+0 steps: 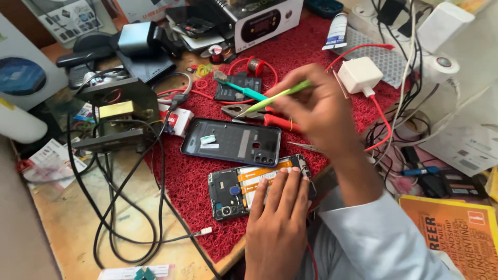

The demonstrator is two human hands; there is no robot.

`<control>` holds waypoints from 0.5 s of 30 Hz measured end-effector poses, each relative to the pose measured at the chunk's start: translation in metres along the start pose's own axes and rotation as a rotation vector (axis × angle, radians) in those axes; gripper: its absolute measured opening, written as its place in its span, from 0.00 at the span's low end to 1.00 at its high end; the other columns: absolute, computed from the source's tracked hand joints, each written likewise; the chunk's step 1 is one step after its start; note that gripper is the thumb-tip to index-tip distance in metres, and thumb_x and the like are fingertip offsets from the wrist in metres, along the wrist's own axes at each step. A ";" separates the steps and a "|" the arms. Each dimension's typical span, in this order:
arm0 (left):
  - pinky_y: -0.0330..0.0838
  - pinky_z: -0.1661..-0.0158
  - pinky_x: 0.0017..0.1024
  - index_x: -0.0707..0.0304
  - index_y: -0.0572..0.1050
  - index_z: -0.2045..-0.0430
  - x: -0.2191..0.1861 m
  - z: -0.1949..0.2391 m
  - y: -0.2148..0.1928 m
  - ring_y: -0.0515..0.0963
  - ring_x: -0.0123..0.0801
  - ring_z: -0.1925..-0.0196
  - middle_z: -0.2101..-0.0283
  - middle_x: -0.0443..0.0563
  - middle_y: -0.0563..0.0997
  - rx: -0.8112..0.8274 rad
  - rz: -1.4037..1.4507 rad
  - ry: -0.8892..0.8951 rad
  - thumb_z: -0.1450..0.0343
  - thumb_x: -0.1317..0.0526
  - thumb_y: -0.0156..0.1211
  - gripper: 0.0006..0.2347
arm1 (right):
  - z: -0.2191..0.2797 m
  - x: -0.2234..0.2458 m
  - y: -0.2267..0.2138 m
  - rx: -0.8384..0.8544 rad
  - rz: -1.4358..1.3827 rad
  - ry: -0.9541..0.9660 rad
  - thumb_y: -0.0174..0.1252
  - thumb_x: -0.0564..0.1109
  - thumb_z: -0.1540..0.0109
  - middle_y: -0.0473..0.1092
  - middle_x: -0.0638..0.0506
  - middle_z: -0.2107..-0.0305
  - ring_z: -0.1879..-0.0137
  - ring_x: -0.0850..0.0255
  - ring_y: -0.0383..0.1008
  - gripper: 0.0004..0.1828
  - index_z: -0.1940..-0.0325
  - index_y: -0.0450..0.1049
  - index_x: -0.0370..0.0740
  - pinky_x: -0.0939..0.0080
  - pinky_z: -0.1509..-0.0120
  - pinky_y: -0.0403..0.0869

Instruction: The person uses a green screwdriver to remove screws from a disassembled mobile phone on a cluttered workbench. They then pick up a small circuit board, inspect it, and place it back down before continuing to unscrew components from the phone chassis.

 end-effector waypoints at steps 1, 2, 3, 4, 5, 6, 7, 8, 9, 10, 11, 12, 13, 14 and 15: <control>0.58 0.32 0.46 0.64 0.75 0.42 0.001 0.002 0.000 0.70 0.41 0.31 0.35 0.53 0.74 -0.004 -0.007 -0.004 0.27 0.60 0.57 0.18 | 0.000 -0.005 0.013 0.014 0.001 0.003 0.59 0.31 0.34 0.77 0.48 0.58 0.51 0.66 0.80 0.09 0.51 0.69 0.35 0.66 0.45 0.81; 0.58 0.32 0.46 0.64 0.75 0.42 0.002 0.005 -0.002 0.71 0.41 0.31 0.35 0.53 0.74 -0.007 -0.022 -0.015 0.27 0.60 0.57 0.18 | 0.001 -0.010 0.023 0.027 0.003 0.006 0.59 0.30 0.34 0.77 0.48 0.58 0.50 0.67 0.80 0.09 0.52 0.69 0.35 0.67 0.44 0.81; 0.58 0.32 0.46 0.64 0.75 0.43 0.005 0.007 -0.006 0.71 0.41 0.31 0.36 0.53 0.75 -0.015 -0.040 -0.026 0.26 0.59 0.57 0.17 | 0.000 -0.015 0.032 0.045 0.002 0.003 0.59 0.30 0.34 0.77 0.48 0.57 0.49 0.67 0.80 0.09 0.52 0.70 0.35 0.67 0.43 0.81; 0.59 0.33 0.46 0.64 0.75 0.43 0.008 0.009 -0.009 0.71 0.41 0.31 0.36 0.53 0.75 -0.024 -0.059 -0.037 0.26 0.59 0.57 0.17 | -0.002 -0.019 0.036 0.045 0.028 0.003 0.59 0.30 0.34 0.77 0.49 0.57 0.49 0.67 0.81 0.09 0.52 0.70 0.35 0.67 0.44 0.81; 0.59 0.33 0.46 0.63 0.75 0.43 0.011 0.013 -0.013 0.71 0.41 0.31 0.36 0.52 0.75 -0.031 -0.046 -0.048 0.27 0.60 0.57 0.17 | -0.001 -0.022 0.039 0.046 0.054 0.009 0.59 0.30 0.34 0.78 0.49 0.57 0.49 0.68 0.81 0.09 0.52 0.70 0.35 0.68 0.44 0.81; 0.59 0.33 0.46 0.63 0.76 0.44 0.015 0.016 -0.016 0.71 0.41 0.31 0.36 0.52 0.75 -0.037 -0.033 -0.059 0.27 0.60 0.56 0.17 | -0.001 -0.026 0.041 0.047 0.081 0.014 0.59 0.31 0.34 0.78 0.50 0.57 0.50 0.68 0.81 0.08 0.52 0.70 0.35 0.68 0.45 0.81; 0.59 0.32 0.46 0.63 0.76 0.44 0.017 0.018 -0.019 0.71 0.41 0.31 0.36 0.52 0.75 -0.044 -0.016 -0.067 0.27 0.61 0.56 0.17 | 0.000 -0.026 0.040 0.043 0.099 0.011 0.59 0.31 0.34 0.78 0.50 0.57 0.50 0.68 0.81 0.08 0.52 0.70 0.35 0.69 0.46 0.81; 0.59 0.32 0.47 0.63 0.76 0.44 0.018 0.020 -0.019 0.71 0.41 0.31 0.36 0.52 0.75 -0.043 -0.026 -0.066 0.27 0.61 0.56 0.16 | 0.001 -0.026 0.039 0.038 0.116 0.008 0.59 0.31 0.34 0.78 0.50 0.58 0.51 0.69 0.81 0.08 0.52 0.70 0.35 0.69 0.47 0.80; 0.59 0.32 0.47 0.63 0.76 0.44 0.018 0.021 -0.019 0.71 0.41 0.31 0.36 0.52 0.75 -0.043 -0.033 -0.065 0.27 0.61 0.56 0.16 | 0.002 -0.024 0.037 0.033 0.137 0.005 0.59 0.31 0.35 0.78 0.50 0.58 0.51 0.69 0.81 0.09 0.53 0.70 0.35 0.69 0.48 0.80; 0.59 0.32 0.47 0.64 0.76 0.44 0.017 0.021 -0.019 0.71 0.41 0.31 0.36 0.52 0.75 -0.043 -0.041 -0.063 0.26 0.61 0.55 0.16 | 0.002 -0.022 0.034 0.019 0.145 0.003 0.59 0.31 0.34 0.77 0.50 0.58 0.52 0.69 0.80 0.08 0.53 0.70 0.35 0.70 0.48 0.80; 0.58 0.32 0.47 0.64 0.76 0.44 0.017 0.022 -0.019 0.71 0.41 0.31 0.36 0.52 0.75 -0.041 -0.037 -0.065 0.26 0.61 0.55 0.16 | 0.002 -0.020 0.031 0.005 0.154 0.000 0.59 0.31 0.34 0.77 0.50 0.58 0.52 0.70 0.80 0.08 0.53 0.70 0.35 0.70 0.48 0.80; 0.58 0.32 0.47 0.64 0.76 0.44 0.017 0.021 -0.019 0.71 0.41 0.31 0.36 0.52 0.75 -0.039 -0.033 -0.068 0.26 0.61 0.55 0.16 | 0.002 -0.017 0.028 -0.009 0.163 -0.004 0.59 0.31 0.34 0.77 0.50 0.58 0.53 0.70 0.79 0.08 0.53 0.70 0.35 0.70 0.48 0.79; 0.58 0.32 0.47 0.63 0.76 0.44 0.018 0.022 -0.019 0.71 0.41 0.31 0.36 0.52 0.75 -0.037 -0.031 -0.071 0.26 0.61 0.55 0.17 | 0.002 -0.017 0.027 -0.012 0.165 0.011 0.59 0.31 0.34 0.77 0.50 0.59 0.54 0.71 0.79 0.08 0.53 0.70 0.35 0.70 0.49 0.79; 0.58 0.32 0.48 0.63 0.76 0.43 0.017 0.021 -0.019 0.71 0.41 0.31 0.36 0.52 0.75 -0.036 -0.045 -0.070 0.27 0.61 0.54 0.17 | 0.001 -0.018 0.026 -0.014 0.167 0.025 0.59 0.31 0.34 0.77 0.51 0.59 0.56 0.71 0.79 0.08 0.53 0.70 0.35 0.71 0.51 0.78; 0.58 0.32 0.48 0.63 0.76 0.43 0.017 0.021 -0.018 0.71 0.41 0.31 0.36 0.52 0.75 -0.034 -0.058 -0.071 0.28 0.62 0.54 0.18 | 0.001 -0.019 0.025 -0.015 0.169 0.042 0.59 0.31 0.35 0.77 0.51 0.60 0.57 0.71 0.78 0.08 0.54 0.70 0.36 0.71 0.53 0.78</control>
Point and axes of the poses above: each hand's wrist, its own z-axis away from the middle knuckle, its own y-axis out of the palm, x = y × z, the point moved 10 cm from there along -z, towards the middle knuckle
